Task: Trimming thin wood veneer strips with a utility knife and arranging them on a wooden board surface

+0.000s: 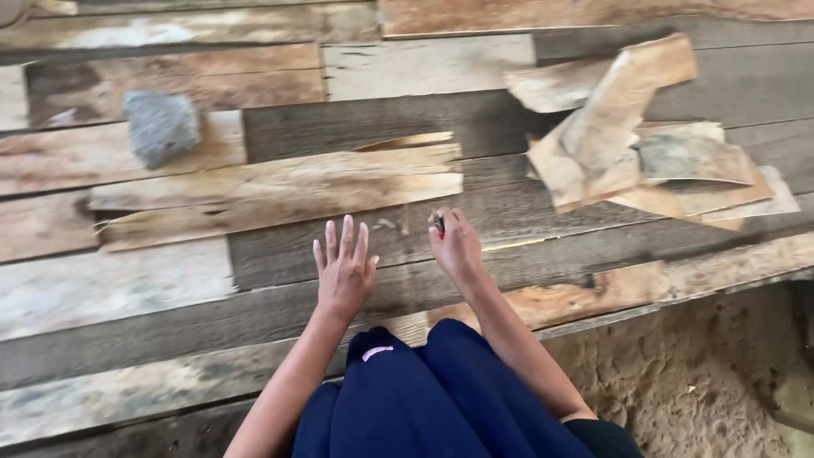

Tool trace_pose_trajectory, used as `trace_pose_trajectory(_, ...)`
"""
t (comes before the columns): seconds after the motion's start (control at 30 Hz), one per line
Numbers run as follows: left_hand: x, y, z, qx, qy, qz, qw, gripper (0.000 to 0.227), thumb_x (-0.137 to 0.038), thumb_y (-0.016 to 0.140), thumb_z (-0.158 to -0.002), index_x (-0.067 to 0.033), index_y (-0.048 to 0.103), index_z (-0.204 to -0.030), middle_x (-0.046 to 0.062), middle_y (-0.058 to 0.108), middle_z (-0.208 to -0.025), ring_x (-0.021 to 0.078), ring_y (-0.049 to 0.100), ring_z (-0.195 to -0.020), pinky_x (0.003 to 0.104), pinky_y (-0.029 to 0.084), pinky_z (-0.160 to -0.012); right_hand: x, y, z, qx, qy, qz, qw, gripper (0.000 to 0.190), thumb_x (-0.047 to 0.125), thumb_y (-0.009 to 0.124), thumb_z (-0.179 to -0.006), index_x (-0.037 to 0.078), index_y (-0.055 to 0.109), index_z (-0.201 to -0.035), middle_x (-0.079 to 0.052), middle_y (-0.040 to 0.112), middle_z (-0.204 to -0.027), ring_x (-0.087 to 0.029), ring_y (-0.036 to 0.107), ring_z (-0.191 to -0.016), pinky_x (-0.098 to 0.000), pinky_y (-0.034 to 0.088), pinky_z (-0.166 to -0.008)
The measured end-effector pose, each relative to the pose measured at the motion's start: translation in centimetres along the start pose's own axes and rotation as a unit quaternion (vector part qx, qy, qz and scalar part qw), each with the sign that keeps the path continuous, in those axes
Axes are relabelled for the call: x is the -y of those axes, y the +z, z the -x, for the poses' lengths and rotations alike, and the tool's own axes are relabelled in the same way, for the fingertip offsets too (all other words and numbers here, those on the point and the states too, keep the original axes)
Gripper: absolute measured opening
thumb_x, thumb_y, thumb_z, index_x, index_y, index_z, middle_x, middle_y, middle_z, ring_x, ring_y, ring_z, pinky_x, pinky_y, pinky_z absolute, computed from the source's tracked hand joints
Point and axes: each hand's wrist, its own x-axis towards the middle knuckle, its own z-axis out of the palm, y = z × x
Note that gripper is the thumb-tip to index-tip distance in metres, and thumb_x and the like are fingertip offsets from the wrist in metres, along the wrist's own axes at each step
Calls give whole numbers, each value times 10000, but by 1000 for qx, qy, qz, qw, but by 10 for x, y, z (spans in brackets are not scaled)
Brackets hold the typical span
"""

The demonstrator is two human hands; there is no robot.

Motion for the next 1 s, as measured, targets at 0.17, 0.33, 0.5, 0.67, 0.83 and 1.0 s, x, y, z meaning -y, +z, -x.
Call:
trace_pose_trajectory(0.17, -61, 44, -10, -32, 8, 24, 999, 662, -374, 638, -926, -162, 472, -1531, 100, 469, -1547, 392, 378, -1458, 653, 331, -1118, -102, -102, -39, -141, 32, -75, 987, 137, 166, 711, -886, 125, 680, -1012, -127, 631, -918, -402, 700, -851, -506, 563, -796)
trace_pose_trajectory(0.33, -108, 68, -19, -54, 93, 128, 986, 501, -312, 678, -923, -256, 611, -1416, 1, 704, -1214, 241, 646, -1208, 448, 503, -1019, -178, -167, -77, -199, 135, -72, 968, 188, 103, 630, -882, 59, 638, -1065, -152, 608, -937, -408, 673, -884, -517, 531, -863)
trace_pose_trajectory(0.5, -147, 42, -27, 30, 129, 192, 972, 349, -208, 659, -893, -202, 713, -1237, 55, 724, -1171, 287, 694, -1090, 423, 562, -940, -208, -162, -119, -194, 281, -149, 928, 531, 460, 831, -795, 103, 593, -1108, -167, 691, -1039, -385, 669, -1098, -483, 507, -956)
trace_pose_trajectory(0.67, -147, 56, -33, 66, 136, 185, 971, 319, -234, 651, -904, -238, 717, -1217, -2, 724, -1186, 220, 702, -1084, 368, 550, -968, -257, -138, -144, -213, 308, -243, 895, 395, 377, 838, -754, 110, 656, -981, -108, 692, -843, -269, 652, -784, -392, 498, -662)
trace_pose_trajectory(0.83, -164, 26, -55, 54, 134, 235, 961, 262, -157, 644, -912, -138, 729, -1159, 79, 736, -1135, 299, 707, -1031, 407, 584, -868, -264, -193, -126, -160, 309, -554, 756, 177, 168, 697, -920, 195, 523, -934, -81, 733, -773, -84, 430, -402, -252, 396, -400)
trace_pose_trajectory(1.0, -169, 32, -69, 60, 123, 280, 950, 253, -152, 647, -922, -183, 738, -1156, 17, 740, -1157, 232, 709, -1069, 352, 581, -896, -228, -216, -94, -144, 310, -563, 752, 265, 409, 593, -1040, 169, 565, -932, -99, 747, -961, -50, 387, -436, -200, 364, -450)
